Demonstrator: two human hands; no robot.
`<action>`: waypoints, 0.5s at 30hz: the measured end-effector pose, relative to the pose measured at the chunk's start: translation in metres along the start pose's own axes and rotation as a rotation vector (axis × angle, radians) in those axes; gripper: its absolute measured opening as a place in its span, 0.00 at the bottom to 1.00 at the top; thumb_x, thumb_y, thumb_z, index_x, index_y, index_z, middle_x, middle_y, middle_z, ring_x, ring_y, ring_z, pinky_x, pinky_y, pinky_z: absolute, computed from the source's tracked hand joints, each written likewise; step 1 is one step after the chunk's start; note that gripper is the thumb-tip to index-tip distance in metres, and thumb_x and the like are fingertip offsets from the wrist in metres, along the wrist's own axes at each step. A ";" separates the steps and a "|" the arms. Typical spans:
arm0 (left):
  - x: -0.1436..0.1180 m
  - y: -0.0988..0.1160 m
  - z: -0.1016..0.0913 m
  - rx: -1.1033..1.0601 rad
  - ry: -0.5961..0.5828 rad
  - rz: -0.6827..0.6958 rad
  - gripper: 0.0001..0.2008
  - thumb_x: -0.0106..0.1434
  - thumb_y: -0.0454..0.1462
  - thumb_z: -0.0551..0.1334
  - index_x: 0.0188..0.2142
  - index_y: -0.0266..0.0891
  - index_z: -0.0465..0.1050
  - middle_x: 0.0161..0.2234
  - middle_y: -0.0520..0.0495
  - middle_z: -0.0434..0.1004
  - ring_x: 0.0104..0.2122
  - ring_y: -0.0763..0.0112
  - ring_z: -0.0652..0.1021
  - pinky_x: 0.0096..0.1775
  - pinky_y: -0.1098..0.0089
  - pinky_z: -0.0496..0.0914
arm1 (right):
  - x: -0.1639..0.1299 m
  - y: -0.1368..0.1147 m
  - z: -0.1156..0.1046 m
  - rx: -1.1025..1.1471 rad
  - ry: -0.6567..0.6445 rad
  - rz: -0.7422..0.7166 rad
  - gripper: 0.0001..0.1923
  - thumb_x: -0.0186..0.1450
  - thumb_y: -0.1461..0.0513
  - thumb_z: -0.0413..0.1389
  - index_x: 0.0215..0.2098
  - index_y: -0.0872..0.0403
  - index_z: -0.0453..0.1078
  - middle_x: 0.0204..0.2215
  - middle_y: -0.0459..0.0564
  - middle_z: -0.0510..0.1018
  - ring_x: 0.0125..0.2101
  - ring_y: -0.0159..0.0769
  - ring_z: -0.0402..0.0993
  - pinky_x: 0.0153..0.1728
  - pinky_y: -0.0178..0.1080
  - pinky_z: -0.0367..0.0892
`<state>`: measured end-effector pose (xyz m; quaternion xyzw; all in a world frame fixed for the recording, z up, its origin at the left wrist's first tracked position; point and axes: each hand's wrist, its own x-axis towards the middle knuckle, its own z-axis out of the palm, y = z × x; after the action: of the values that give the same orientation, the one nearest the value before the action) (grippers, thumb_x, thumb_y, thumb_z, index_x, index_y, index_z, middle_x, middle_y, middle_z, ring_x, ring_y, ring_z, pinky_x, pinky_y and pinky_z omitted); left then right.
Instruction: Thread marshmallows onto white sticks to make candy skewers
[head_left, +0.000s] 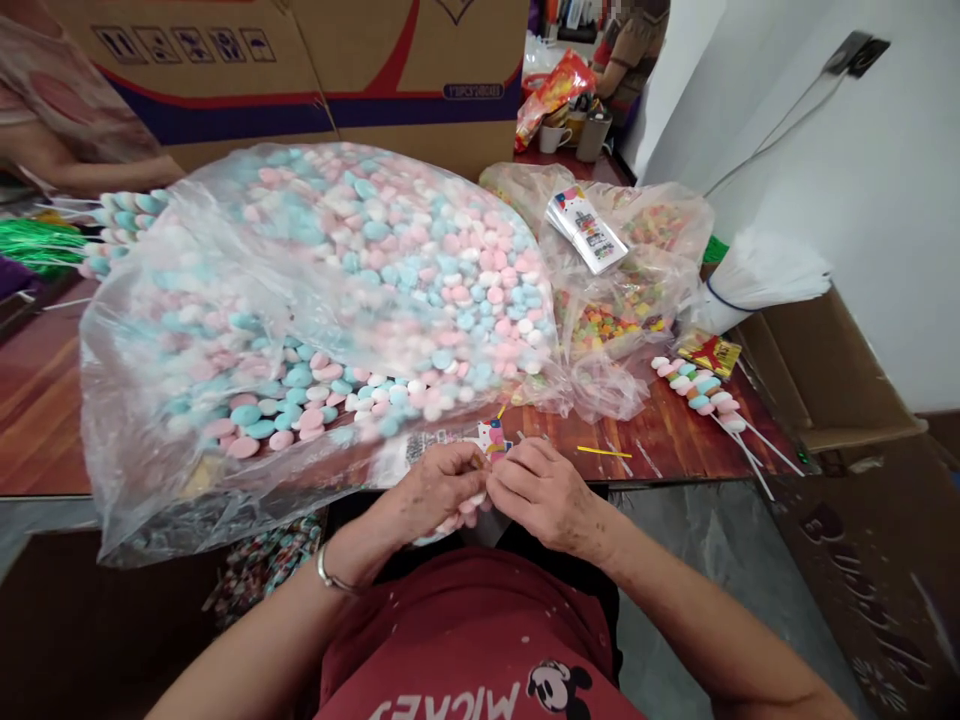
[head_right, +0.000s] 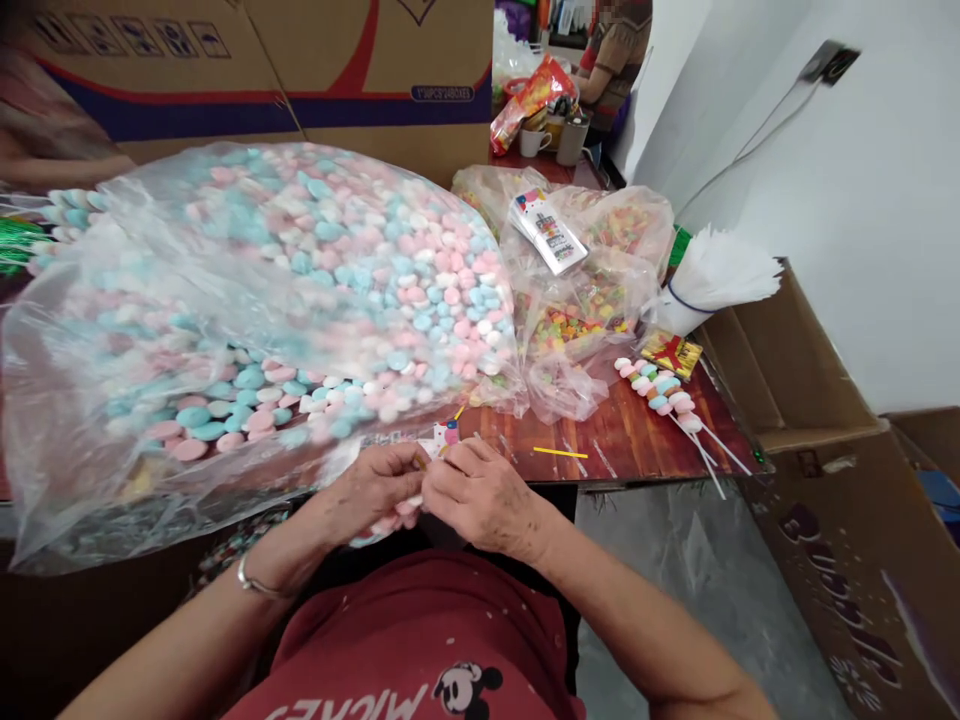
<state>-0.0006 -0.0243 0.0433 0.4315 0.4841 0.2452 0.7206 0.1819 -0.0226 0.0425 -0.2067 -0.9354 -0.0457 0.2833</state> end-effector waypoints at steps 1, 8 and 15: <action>0.000 0.004 -0.003 0.061 -0.095 -0.064 0.07 0.51 0.38 0.65 0.26 0.37 0.71 0.17 0.54 0.72 0.14 0.78 0.69 0.15 0.80 0.55 | 0.001 0.003 -0.006 0.041 -0.064 -0.034 0.14 0.72 0.67 0.45 0.33 0.58 0.71 0.33 0.52 0.74 0.35 0.36 0.66 0.39 0.40 0.63; 0.004 0.005 -0.004 0.167 -0.446 -0.311 0.05 0.43 0.33 0.64 0.24 0.36 0.75 0.19 0.52 0.76 0.15 0.76 0.71 0.17 0.77 0.63 | 0.004 0.007 -0.029 0.147 -0.358 -0.218 0.11 0.72 0.67 0.47 0.37 0.54 0.71 0.32 0.45 0.75 0.31 0.30 0.67 0.28 0.35 0.59; 0.005 0.009 0.004 0.294 -0.371 -0.302 0.04 0.44 0.35 0.63 0.23 0.36 0.73 0.17 0.52 0.73 0.15 0.75 0.70 0.17 0.76 0.60 | 0.000 -0.009 -0.029 0.049 -0.383 -0.023 0.10 0.70 0.66 0.48 0.34 0.56 0.70 0.29 0.50 0.74 0.31 0.36 0.69 0.27 0.37 0.61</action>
<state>0.0056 -0.0171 0.0493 0.4919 0.4331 -0.0209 0.7550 0.1927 -0.0363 0.0671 -0.1940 -0.9753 0.0142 0.1045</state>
